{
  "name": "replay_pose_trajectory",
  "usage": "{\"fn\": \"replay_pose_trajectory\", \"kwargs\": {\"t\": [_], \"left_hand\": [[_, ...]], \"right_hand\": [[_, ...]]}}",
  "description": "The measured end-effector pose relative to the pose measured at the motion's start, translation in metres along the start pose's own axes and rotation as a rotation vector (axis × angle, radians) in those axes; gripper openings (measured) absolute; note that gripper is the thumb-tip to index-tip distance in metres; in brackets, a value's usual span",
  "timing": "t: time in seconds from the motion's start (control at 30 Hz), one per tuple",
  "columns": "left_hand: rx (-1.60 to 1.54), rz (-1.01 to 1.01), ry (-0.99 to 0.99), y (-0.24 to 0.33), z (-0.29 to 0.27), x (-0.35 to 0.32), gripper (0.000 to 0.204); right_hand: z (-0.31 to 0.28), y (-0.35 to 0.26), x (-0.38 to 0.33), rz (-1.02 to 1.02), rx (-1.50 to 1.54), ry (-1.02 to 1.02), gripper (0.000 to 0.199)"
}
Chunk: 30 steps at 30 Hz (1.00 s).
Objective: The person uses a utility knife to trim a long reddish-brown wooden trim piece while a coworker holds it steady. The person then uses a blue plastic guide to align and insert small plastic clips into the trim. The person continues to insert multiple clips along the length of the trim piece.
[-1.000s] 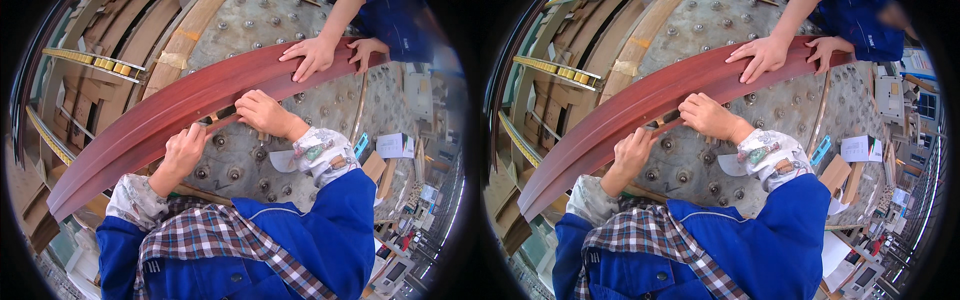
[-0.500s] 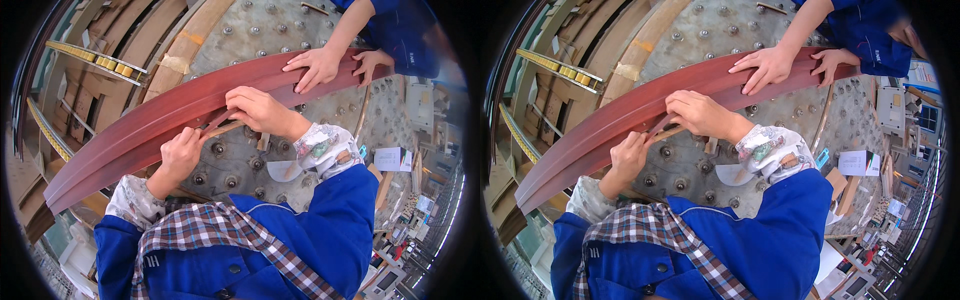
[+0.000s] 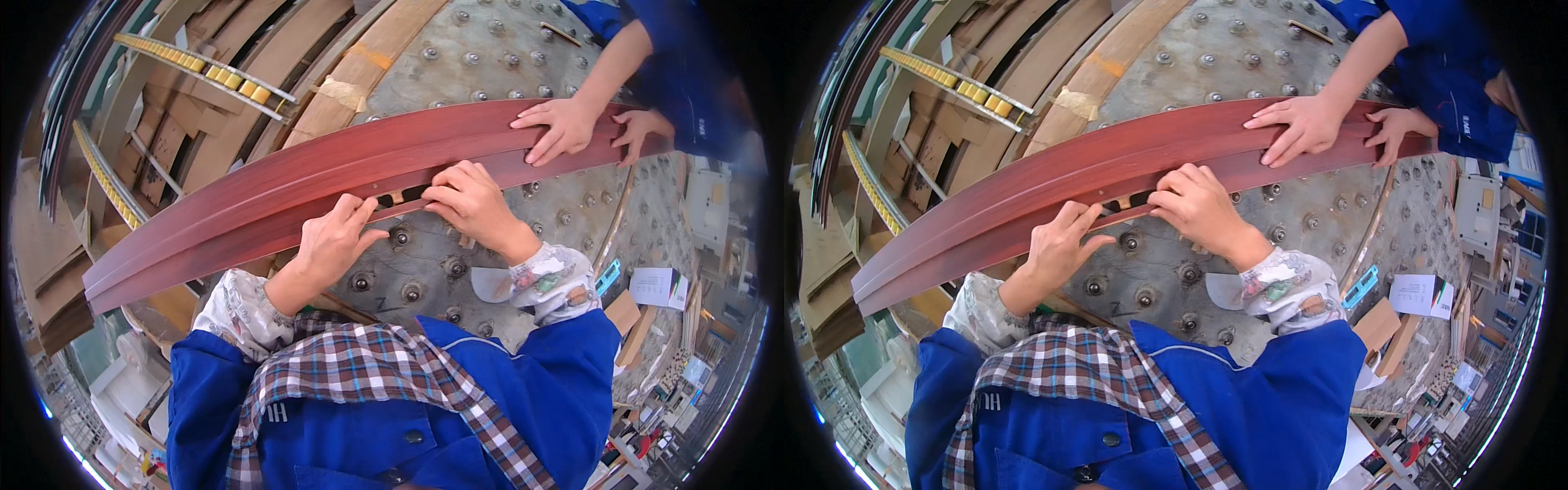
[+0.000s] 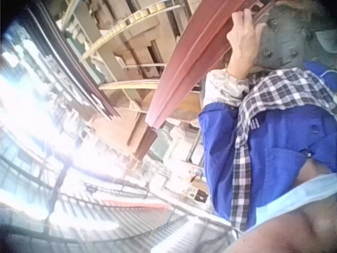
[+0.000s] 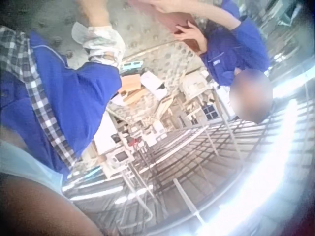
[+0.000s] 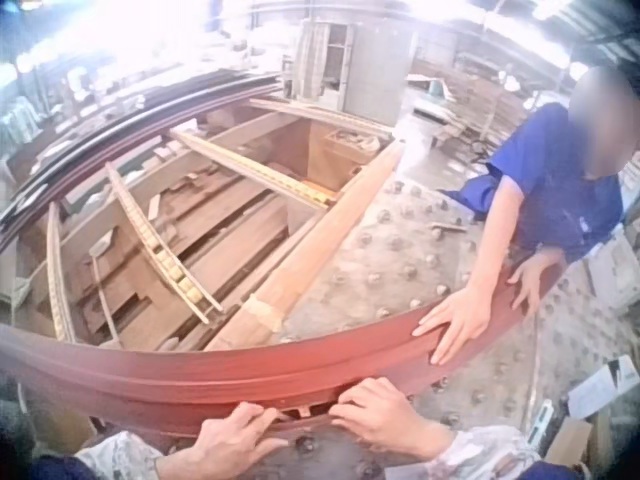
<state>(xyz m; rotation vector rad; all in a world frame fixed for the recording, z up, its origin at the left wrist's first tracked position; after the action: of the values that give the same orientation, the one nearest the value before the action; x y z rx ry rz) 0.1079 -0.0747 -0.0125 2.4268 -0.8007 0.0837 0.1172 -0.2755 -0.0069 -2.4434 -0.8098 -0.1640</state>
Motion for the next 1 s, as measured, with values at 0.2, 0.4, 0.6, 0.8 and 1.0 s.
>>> {"fn": "replay_pose_trajectory", "kwargs": {"t": [0.2, 0.4, 0.6, 0.8, 1.0], "left_hand": [[-0.115, -0.049, -0.081, -0.009, -0.009, -0.009, 0.035], [-0.038, -0.115, -0.102, -0.007, 0.006, -0.012, 0.021], [-0.034, -0.025, -0.111, -0.007, 0.007, -0.008, 0.019], [0.024, 0.008, -0.14, -0.005, 0.012, -0.007, 0.021], [-0.017, 0.016, -0.07, -0.001, 0.008, -0.007, 0.021]], "right_hand": [[-0.001, -0.003, 0.001, -0.054, -0.048, -0.022, 0.02], [-0.001, -0.005, 0.002, -0.085, -0.051, -0.036, 0.022], [-0.002, -0.003, 0.003, -0.126, -0.054, -0.051, 0.025], [-0.002, -0.003, 0.005, -0.131, -0.084, -0.082, 0.024], [0.002, -0.004, 0.003, -0.094, -0.093, -0.073, 0.023]]}}
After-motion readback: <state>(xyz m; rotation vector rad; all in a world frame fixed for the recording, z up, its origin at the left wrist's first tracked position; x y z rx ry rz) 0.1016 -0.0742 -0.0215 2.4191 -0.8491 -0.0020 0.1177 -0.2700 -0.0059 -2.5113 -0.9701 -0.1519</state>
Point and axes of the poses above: each hand's wrist, its own x-axis towards the middle knuckle, its own z-axis out of the palm, y = z × x, the point moved 6 cm from there along x, towards the middle knuckle, and after that the axes turned 1 degree about z, right-handed, at the moved point
